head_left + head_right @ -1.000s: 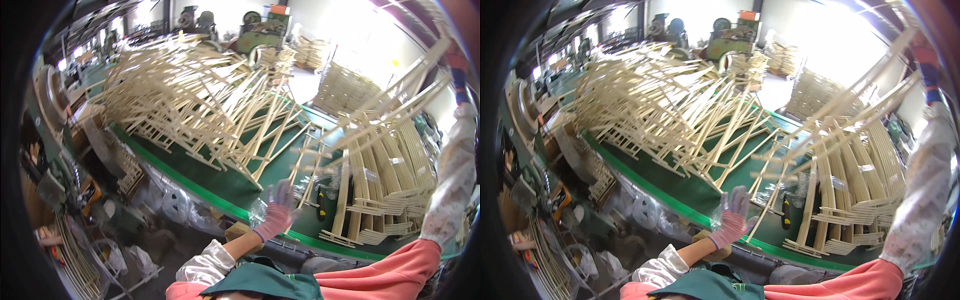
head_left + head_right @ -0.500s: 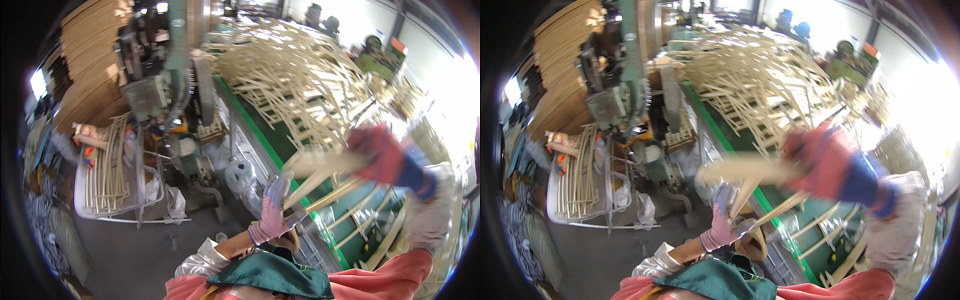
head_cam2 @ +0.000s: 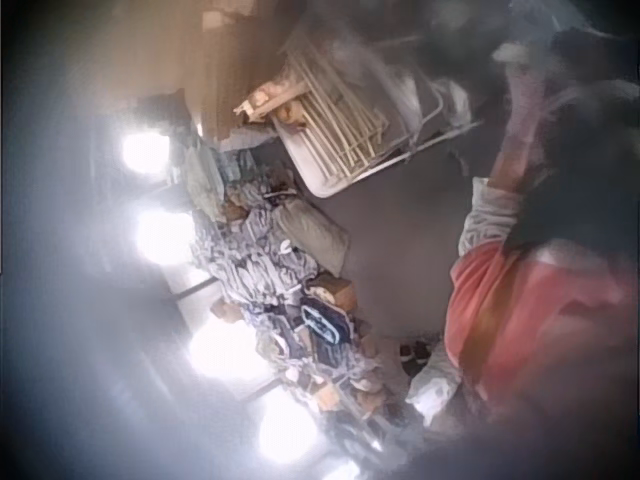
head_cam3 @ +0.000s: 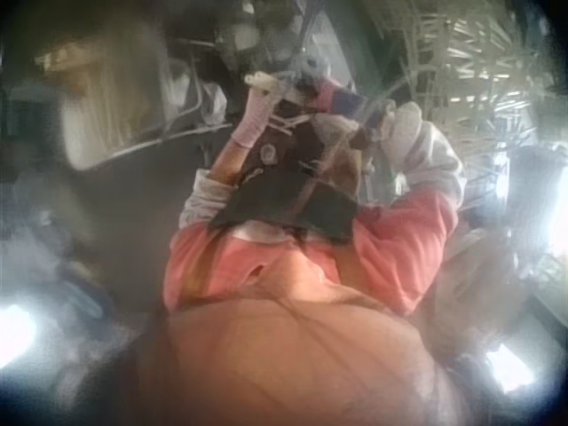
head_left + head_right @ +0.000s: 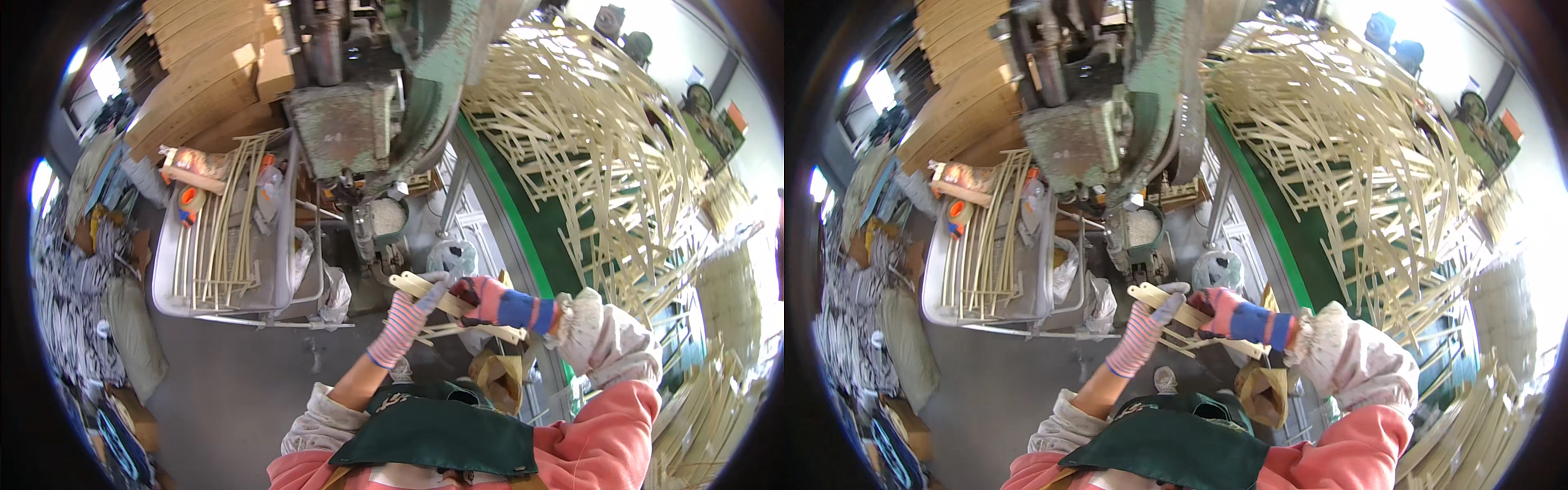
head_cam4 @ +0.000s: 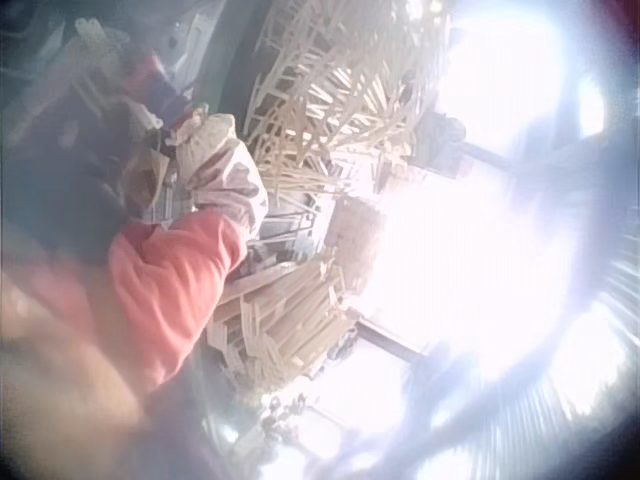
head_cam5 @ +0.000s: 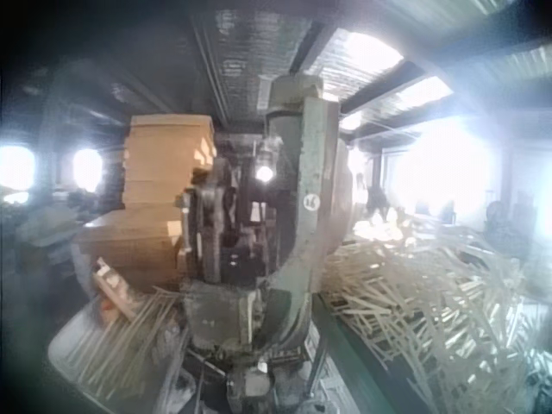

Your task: The person assembles small wooden frames by joining two pieces at a press machine and then placing the finished frames onto a conveyor belt. The process is repeated continuously with multiple frames.

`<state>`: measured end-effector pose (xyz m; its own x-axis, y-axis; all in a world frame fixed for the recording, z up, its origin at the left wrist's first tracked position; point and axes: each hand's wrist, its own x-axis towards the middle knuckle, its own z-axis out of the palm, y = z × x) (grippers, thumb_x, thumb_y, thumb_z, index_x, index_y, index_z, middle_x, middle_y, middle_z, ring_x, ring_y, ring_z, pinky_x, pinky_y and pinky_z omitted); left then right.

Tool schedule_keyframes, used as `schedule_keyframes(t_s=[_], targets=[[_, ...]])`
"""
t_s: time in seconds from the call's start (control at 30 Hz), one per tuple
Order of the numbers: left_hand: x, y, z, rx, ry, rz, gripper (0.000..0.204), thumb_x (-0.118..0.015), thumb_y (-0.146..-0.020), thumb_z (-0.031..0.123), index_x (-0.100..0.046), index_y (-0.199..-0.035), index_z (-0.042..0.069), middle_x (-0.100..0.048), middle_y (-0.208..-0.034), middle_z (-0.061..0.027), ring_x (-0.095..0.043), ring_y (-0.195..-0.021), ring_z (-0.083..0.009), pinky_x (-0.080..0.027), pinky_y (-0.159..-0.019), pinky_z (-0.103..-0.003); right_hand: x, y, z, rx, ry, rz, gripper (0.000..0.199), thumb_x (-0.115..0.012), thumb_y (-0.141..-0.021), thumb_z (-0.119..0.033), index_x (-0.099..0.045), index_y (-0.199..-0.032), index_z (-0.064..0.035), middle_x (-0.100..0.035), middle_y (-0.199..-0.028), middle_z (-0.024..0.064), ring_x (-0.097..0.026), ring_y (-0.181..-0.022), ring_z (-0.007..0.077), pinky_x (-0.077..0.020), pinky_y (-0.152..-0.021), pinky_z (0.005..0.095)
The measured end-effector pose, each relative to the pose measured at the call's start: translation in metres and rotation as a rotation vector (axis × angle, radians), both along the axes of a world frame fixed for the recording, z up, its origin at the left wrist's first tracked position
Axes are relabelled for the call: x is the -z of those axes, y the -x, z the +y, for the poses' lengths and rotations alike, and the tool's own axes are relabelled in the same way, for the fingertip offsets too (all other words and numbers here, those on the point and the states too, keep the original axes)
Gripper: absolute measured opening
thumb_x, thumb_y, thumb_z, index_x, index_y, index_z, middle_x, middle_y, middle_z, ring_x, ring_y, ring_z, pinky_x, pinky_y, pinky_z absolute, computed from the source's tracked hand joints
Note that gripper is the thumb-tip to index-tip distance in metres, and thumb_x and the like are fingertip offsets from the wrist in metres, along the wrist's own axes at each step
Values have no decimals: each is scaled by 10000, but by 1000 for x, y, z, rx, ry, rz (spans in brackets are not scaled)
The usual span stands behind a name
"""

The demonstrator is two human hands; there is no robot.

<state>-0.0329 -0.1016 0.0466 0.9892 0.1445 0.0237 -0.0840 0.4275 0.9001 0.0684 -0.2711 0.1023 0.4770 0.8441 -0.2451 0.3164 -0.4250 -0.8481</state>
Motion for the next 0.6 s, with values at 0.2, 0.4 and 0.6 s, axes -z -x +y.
schedule_keyframes(t_s=[0.2,0.4,0.6], targets=[[-12,-5,86,586,329,417,1071,-277,-668,865,-357,-1384,72,-499,-1283,-212,-575,-1062,-268,-486,-845,-295,31,21,44,-416,-31,-738,385,-640,-679,-154,-547,-1049,-103,-602,-969,111,-601,-912,282,-504,-754,380],[-7,3,59,288,201,823,769,-396,-810,727,-515,-1228,92,-611,-846,-19,-565,-616,-123,-471,-496,-251,12,22,66,-646,-397,-786,476,-620,-756,-219,-554,-1226,-193,-382,-1403,125,-417,-1181,317,-380,-948,431],[-111,59,82,263,-2,693,303,-577,-880,299,-506,-950,12,-458,-549,-14,-430,-409,-120,-369,-405,-269,192,-59,-10,628,-373,-231,240,-597,-702,-55,-636,-937,-77,-611,-1035,106,-545,-968,312,-452,-826,399]])
